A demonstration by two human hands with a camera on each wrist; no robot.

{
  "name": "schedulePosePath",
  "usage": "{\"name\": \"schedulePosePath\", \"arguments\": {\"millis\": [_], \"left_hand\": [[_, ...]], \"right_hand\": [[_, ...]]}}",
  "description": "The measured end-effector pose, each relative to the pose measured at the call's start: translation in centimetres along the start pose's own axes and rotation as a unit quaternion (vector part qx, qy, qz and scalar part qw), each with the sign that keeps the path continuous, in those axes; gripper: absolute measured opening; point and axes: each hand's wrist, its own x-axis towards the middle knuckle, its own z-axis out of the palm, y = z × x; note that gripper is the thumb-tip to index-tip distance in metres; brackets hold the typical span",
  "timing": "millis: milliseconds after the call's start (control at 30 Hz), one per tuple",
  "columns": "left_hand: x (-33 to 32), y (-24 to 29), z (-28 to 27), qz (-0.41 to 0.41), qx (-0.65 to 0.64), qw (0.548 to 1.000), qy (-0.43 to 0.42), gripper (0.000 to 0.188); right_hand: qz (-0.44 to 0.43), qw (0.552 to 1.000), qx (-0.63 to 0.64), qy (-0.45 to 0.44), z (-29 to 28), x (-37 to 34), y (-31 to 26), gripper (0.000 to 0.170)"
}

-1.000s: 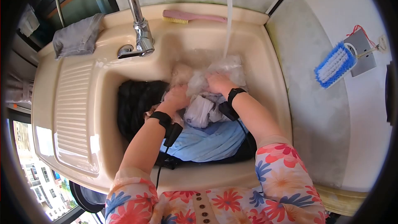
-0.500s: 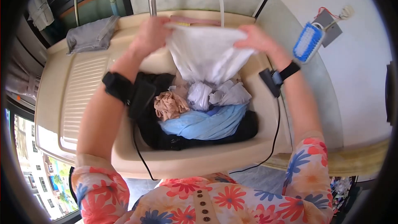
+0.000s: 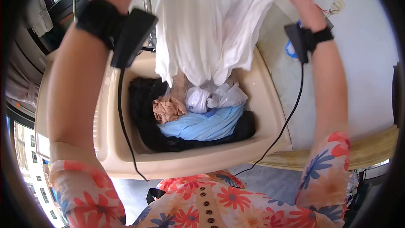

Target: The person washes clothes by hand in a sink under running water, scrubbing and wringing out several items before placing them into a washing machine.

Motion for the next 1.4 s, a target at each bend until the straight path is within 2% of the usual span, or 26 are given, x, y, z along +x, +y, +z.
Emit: {"name": "schedulePosePath", "arguments": {"millis": [33, 67, 100, 133, 200, 267, 300, 333, 367, 433, 500, 567, 633, 700, 767, 800, 833, 867, 933, 1033, 1067, 1133, 1200, 1267, 1333, 1400], "left_hand": [[-0.2, -3.8, 0.4, 0.031, -0.007, 0.997, -0.070, 0.031], [-2.1, -5.3, 2.3, 0.043, 0.091, 0.992, -0.078, 0.035], [-4.2, -6.6, 4.3, 0.058, 0.190, 0.976, -0.085, 0.039], [-5.3, -11.7, 6.5, -0.050, 0.201, 0.970, -0.130, 0.044], [-10.3, -12.8, 10.3, -0.184, 0.272, 0.918, -0.221, 0.041], [-14.7, -18.2, 14.7, -0.181, 0.279, 0.903, -0.273, 0.033], [-17.3, -21.0, 16.8, -0.169, 0.166, 0.933, -0.270, 0.035], [-19.9, -24.9, 19.4, 0.010, 0.163, 0.946, -0.279, 0.035], [-20.3, -21.7, 20.1, -0.214, 0.177, 0.878, -0.391, 0.039], [-21.6, -20.2, 21.6, -0.172, 0.304, 0.840, -0.415, 0.044], [-21.9, -20.2, 22.3, -0.261, 0.284, 0.814, -0.435, 0.048], [-22.1, -21.5, 23.2, -0.282, 0.277, 0.807, -0.438, 0.043], [-23.3, -24.7, 24.3, -0.260, 0.194, 0.835, -0.444, 0.044], [-23.0, -26.8, 24.1, -0.249, 0.197, 0.842, -0.436, 0.048], [-22.5, -26.8, 23.4, -0.236, 0.201, 0.849, -0.429, 0.051], [-21.9, -25.5, 22.4, -0.414, -0.027, 0.864, -0.285, 0.049], [-21.4, -24.6, 21.8, -0.548, -0.255, 0.789, -0.110, 0.048], [-21.4, -24.7, 21.9, -0.547, -0.256, 0.790, -0.109, 0.048], [-21.5, -25.3, 22.5, -0.549, -0.461, 0.696, 0.030, 0.043], [-21.8, -26.6, 23.9, -0.558, -0.475, 0.680, -0.017, 0.042], [-21.8, -25.4, 23.4, -0.561, -0.473, 0.679, -0.020, 0.042], [-20.7, -22.2, 21.4, -0.480, -0.215, 0.846, -0.082, 0.045], [-19.7, -23.2, 19.6, -0.427, -0.104, 0.891, -0.115, 0.041], [-18.2, -21.5, 16.9, -0.328, 0.060, 0.934, -0.128, 0.036], [-16.5, -21.0, 14.9, -0.241, 0.089, 0.961, -0.105, 0.037], [-13.9, -15.5, 12.4, -0.340, -0.035, 0.936, -0.086, 0.037]], "right_hand": [[0.046, 0.998, 0.021, -0.042, 1.1, -2.2, 0.9, 0.028], [0.002, 0.991, -0.107, -0.075, 4.3, -3.0, 5.8, 0.046], [0.024, 0.994, -0.041, -0.098, 6.4, -6.6, 6.6, 0.041], [0.037, 0.989, -0.034, -0.140, 9.2, -9.9, 9.1, 0.035], [0.175, 0.936, 0.022, -0.306, 12.2, -15.7, 9.7, 0.018], [0.130, 0.928, 0.128, -0.324, 17.0, -22.6, 12.7, 0.017], [0.074, 0.920, 0.070, -0.379, 19.5, -25.6, 14.4, 0.027], [0.022, 0.911, 0.026, -0.412, 20.2, -27.9, 13.5, 0.033], [-0.032, 0.897, -0.017, -0.441, 21.0, -30.0, 12.3, 0.040], [0.018, 0.887, -0.075, -0.455, 21.1, -32.0, 9.2, 0.043], [0.068, 0.871, -0.134, -0.467, 22.1, -32.8, 9.4, 0.047], [0.081, 0.765, -0.116, -0.629, 24.5, -33.0, 11.6, 0.044], [0.023, 0.783, -0.134, -0.607, 25.4, -32.8, 12.2, 0.039], [-0.035, 0.797, -0.152, -0.584, 25.6, -32.4, 12.3, 0.035], [0.078, 0.814, -0.115, -0.564, 25.1, -31.6, 12.1, 0.028], [0.078, 0.816, -0.115, -0.562, 24.3, -30.6, 11.0, 0.028], [0.128, 0.829, -0.046, -0.542, 23.4, -29.4, 10.0, 0.030], [0.177, 0.836, 0.024, -0.519, 22.4, -28.2, 8.7, 0.032], [0.185, 0.864, 0.058, -0.464, 21.6, -27.1, 6.9, 0.036], [0.209, 0.891, 0.113, -0.386, 21.1, -27.1, 5.5, 0.042], [0.186, 0.903, 0.078, -0.379, 21.7, -28.2, 6.3, 0.042], [0.161, 0.915, 0.045, -0.366, 22.5, -29.2, 8.2, 0.041], [0.134, 0.877, 0.008, -0.462, 21.9, -28.9, 11.3, 0.041], [0.174, 0.870, -0.014, -0.461, 19.5, -26.1, 12.1, 0.036], [0.135, 0.911, 0.087, -0.380, 18.9, -23.2, 14.0, 0.025], [0.251, 0.830, 0.363, -0.341, 16.5, -18.6, 12.1, 0.020]]}}
